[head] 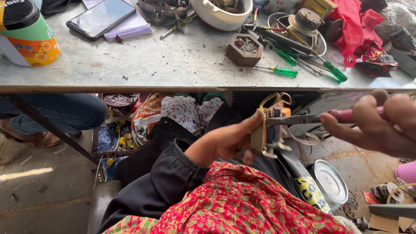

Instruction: The person uses pliers to cut wires on a small electronic device held in their left hand. They then use a hammer to strike a component on the device and continue manipulating the wires and parts by hand.

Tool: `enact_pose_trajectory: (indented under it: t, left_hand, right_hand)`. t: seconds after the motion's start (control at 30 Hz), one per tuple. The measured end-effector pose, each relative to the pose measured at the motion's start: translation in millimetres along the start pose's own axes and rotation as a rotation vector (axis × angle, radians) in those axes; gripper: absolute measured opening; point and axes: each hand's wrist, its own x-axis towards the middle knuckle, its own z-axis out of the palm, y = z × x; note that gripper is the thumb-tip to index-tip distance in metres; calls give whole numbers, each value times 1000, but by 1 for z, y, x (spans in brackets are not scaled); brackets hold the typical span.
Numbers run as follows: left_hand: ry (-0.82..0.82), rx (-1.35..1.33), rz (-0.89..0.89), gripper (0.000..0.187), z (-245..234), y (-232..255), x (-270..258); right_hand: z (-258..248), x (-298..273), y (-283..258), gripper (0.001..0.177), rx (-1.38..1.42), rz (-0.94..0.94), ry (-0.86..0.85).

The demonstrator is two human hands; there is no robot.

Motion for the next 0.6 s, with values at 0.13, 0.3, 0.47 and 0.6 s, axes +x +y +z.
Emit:
enact_pose_trajectory:
  t: [0.13,0.3,0.47,0.6]
  left_hand:
    - [47,317,-200,99,13,11,-2]
    - [5,428,-260,103,5,35,-19]
    - [82,711,125,88,-13,80,-64]
    - [-141,448,400,111,-22,61,-46]
  right_hand:
    - [-7,6,-7,51,163,216,-44]
    - [-23,9,-13,63,605,574,-358]
    - [-33,11,-10,69,606,641,-493]
    - [-36,29,-21,73,674,1030,-363]
